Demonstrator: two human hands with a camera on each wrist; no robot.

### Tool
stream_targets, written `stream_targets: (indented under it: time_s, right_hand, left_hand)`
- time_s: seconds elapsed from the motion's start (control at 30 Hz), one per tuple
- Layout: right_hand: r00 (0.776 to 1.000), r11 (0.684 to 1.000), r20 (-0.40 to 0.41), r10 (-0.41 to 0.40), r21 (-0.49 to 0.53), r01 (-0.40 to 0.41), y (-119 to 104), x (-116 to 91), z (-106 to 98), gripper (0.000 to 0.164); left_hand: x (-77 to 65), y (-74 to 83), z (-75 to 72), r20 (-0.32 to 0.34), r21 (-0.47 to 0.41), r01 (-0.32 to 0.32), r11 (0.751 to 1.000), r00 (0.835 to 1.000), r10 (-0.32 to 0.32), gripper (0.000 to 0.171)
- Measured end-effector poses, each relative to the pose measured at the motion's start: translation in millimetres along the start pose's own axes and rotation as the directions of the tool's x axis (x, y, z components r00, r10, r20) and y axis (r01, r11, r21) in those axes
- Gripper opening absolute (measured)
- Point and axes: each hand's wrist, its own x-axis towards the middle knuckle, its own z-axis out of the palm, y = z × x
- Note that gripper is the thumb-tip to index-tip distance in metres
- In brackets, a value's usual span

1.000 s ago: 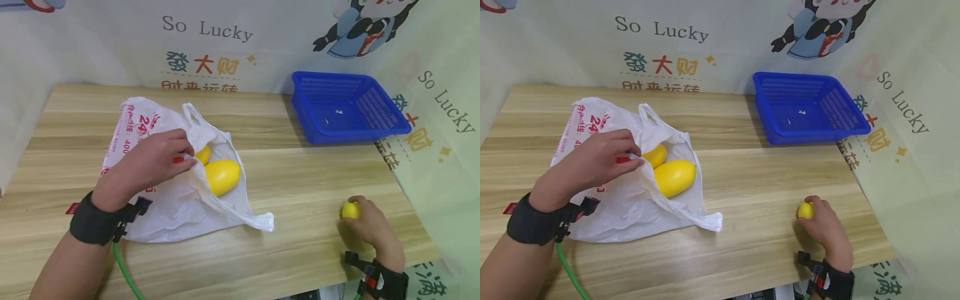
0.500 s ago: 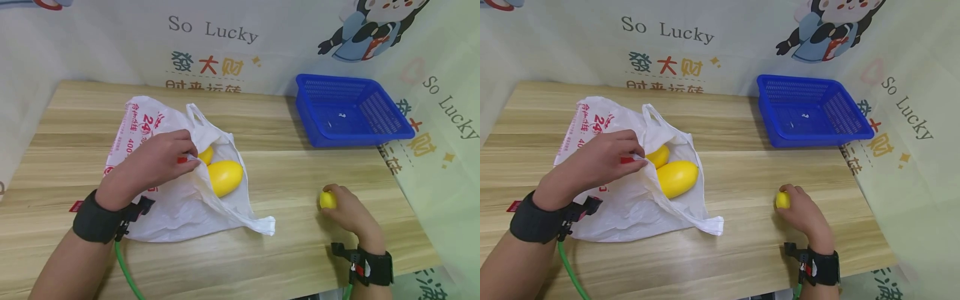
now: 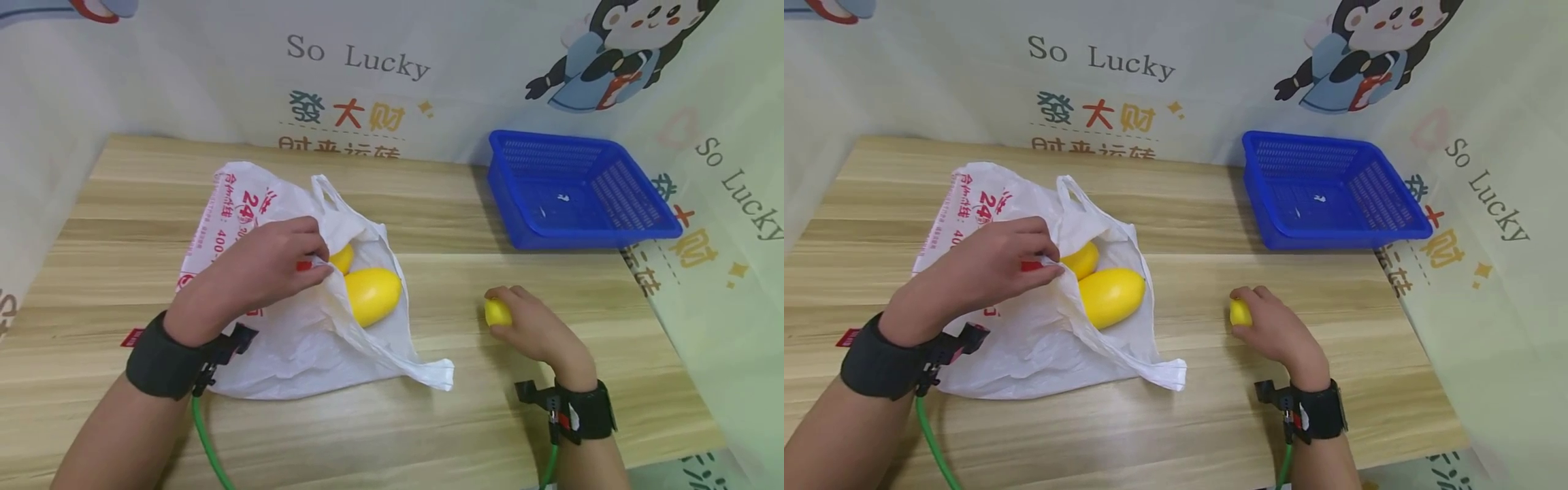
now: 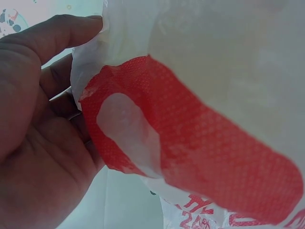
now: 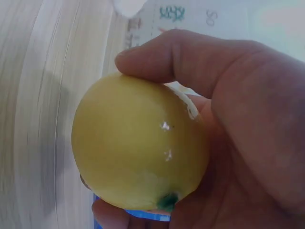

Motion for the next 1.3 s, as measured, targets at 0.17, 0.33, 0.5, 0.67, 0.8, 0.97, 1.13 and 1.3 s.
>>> stream_targets:
  time_s: [0.17,0.33,0.5,0.67,0.8,0.97,1.13,1.3]
  right_hand:
    - [0.998,0.998,0.016,-0.060,0.001,0.060,-9.6,6.5,4.2,0.042]
    - [0.994,0.994,0.039,-0.105,-0.002,0.105,-15.1,12.6,9.2,0.036]
    - [0.991,0.991,0.034,-0.131,-0.010,0.131,-22.5,17.9,10.2,0.036]
    - [0.989,0.990,0.046,-0.138,-0.029,0.140,-29.8,24.0,9.5,0.043]
    - [0.988,0.989,0.072,-0.139,-0.037,0.142,-37.5,28.6,7.1,0.047]
    - [0.982,0.985,0.087,-0.165,-0.040,0.169,-45.2,34.0,4.6,0.049]
    - [0.975,0.976,0.087,-0.207,-0.043,0.211,-52.0,40.0,0.7,0.050]
    - [0.972,0.975,0.101,-0.212,-0.042,0.217,-62.3,45.7,-3.9,0.052]
  left_hand:
    - [0.2,-0.3,0.8,-0.003,0.004,-0.002,1.000,1.000,0.002,0.013]
    - [-0.1,0.1,0.6,0.005,0.007,0.006,1.000,1.000,-0.006,0.014]
    - [-0.5,0.1,0.5,-0.001,0.013,0.004,1.000,1.000,-0.004,0.013]
    - [-1.0,0.2,0.4,0.002,0.009,0.004,1.000,1.000,-0.004,0.013]
    - [-0.9,-0.2,0.5,0.005,0.008,0.005,1.000,1.000,-0.005,0.013]
    - [-0.8,-0.6,0.9,0.000,0.006,0.004,1.000,1.000,-0.004,0.012]
    - [-0.3,-0.7,1.4,-0.006,0.004,-0.008,1.000,1.000,0.008,0.012]
    - [0.4,-0.6,1.8,-0.003,0.002,-0.010,1.000,1.000,0.010,0.012]
